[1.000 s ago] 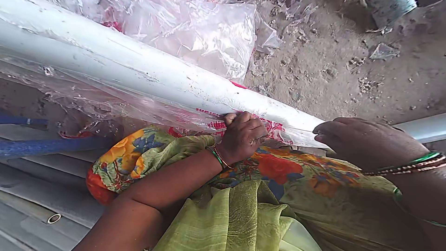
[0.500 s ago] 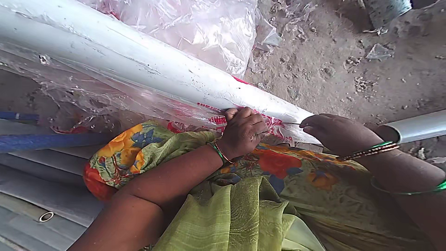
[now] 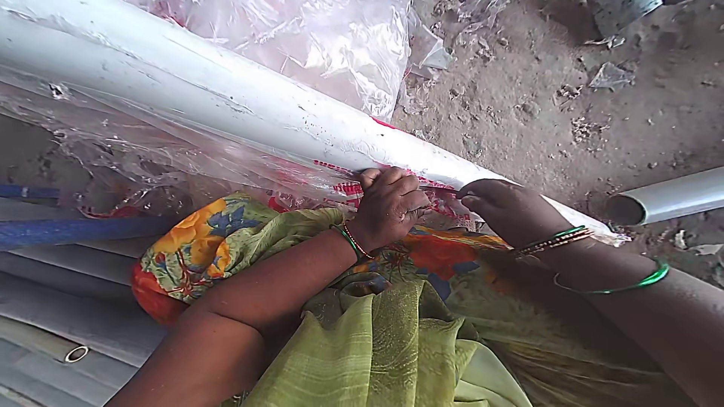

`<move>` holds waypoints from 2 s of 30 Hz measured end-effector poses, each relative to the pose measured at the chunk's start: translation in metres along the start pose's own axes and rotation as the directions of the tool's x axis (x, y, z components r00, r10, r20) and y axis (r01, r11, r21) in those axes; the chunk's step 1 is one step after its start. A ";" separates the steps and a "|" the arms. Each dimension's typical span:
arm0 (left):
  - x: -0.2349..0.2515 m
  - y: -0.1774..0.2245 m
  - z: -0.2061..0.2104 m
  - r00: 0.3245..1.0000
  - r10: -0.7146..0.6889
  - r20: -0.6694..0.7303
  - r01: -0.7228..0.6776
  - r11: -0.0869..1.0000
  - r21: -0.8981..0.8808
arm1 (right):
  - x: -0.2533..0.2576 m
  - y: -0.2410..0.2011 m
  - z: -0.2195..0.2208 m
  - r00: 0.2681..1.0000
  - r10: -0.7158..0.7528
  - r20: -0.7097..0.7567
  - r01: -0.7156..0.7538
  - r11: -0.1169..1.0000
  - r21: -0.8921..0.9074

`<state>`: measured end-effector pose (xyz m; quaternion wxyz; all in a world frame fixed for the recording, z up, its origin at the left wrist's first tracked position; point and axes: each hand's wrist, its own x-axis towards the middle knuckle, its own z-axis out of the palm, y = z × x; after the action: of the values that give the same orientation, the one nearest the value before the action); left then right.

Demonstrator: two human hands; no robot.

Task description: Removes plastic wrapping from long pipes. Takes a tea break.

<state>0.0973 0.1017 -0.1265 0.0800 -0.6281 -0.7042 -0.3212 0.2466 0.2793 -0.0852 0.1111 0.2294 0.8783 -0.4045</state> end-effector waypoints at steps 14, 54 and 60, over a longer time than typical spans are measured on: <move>-0.005 0.002 -0.004 0.992 0.002 0.128 -0.015 0.995 0.103 | 0.008 -0.010 -0.043 0.988 0.012 -0.155 -0.015 1.000 -0.018; 0.006 0.014 0.032 0.999 0.036 0.034 -0.036 0.999 0.003 | -0.018 0.052 -0.039 0.970 0.204 0.135 -0.147 0.927 -0.345; 0.007 0.014 0.031 0.999 0.044 0.023 -0.044 0.999 -0.007 | -0.014 0.060 -0.031 0.976 0.184 0.116 -0.166 0.974 -0.153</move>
<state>0.1176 0.1251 -0.1424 0.0771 -0.6474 -0.6900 -0.3144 0.2881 0.3328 -0.0995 0.2192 0.2709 0.8722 -0.3433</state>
